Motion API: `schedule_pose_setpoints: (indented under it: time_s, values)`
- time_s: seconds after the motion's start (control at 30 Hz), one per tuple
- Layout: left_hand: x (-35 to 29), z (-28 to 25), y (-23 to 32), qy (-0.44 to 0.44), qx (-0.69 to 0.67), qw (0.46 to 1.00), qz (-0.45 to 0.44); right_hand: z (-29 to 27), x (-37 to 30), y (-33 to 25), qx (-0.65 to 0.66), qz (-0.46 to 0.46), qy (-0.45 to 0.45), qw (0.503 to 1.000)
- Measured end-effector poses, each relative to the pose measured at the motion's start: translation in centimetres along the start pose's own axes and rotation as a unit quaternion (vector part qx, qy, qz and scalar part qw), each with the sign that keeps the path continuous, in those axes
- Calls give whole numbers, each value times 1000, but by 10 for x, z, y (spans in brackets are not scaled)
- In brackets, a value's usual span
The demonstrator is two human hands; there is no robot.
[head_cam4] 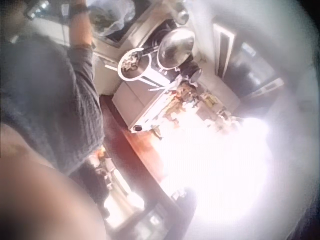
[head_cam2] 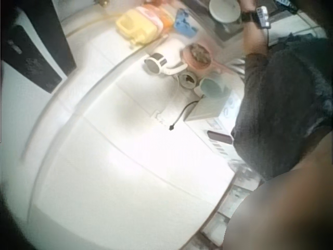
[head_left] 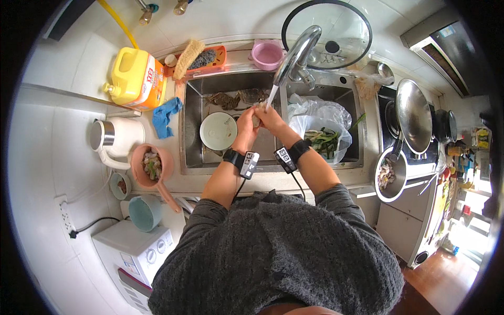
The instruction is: The person chops a cucumber into chunks on a wooden cutting board using a cleaver. They then retrieve garlic from a storage area, wash it under running water, and peel the cloves on the cutting board.
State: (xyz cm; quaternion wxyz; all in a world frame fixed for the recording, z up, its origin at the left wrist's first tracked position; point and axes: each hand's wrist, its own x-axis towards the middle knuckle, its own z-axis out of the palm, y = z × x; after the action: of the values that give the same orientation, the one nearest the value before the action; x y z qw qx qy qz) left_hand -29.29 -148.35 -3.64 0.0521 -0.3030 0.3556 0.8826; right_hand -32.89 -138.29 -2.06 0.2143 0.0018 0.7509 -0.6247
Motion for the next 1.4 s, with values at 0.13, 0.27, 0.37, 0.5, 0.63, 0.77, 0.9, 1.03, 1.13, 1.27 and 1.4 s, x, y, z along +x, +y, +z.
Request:
schedule_pose_setpoints:
  time_s: [0.13,0.27,0.37,0.5,0.63,0.77,0.9,1.03,1.13,1.27,1.4]
  values:
    - [-2,-1,-8,122,309,933,138,20,-8,10,-130,-63,144,979]
    - [-10,-9,5,5,350,924,153,19,-12,-3,-167,51,137,975]
    - [-18,-23,27,-75,333,939,-41,19,-12,-8,-213,132,142,958]
    - [-15,-24,38,-107,312,934,-140,16,-13,3,-177,161,120,963]
    - [-10,-18,27,-137,365,918,-79,16,-20,20,-83,111,137,981]
    - [-11,-23,14,-92,578,790,184,16,-25,26,4,55,38,998]
    - [-14,-31,-3,-49,623,746,231,17,-30,22,-89,-1,125,988]
    - [-4,-37,-4,-76,542,800,245,19,-37,11,-66,-61,120,989]
    - [-2,-38,5,-177,471,858,97,10,-41,0,-142,-12,134,981]
    - [-21,-30,-1,-153,481,852,143,-3,-36,-1,-179,-40,225,957]
    - [-31,-22,-7,-125,395,901,126,-5,-25,27,-41,-3,186,982]
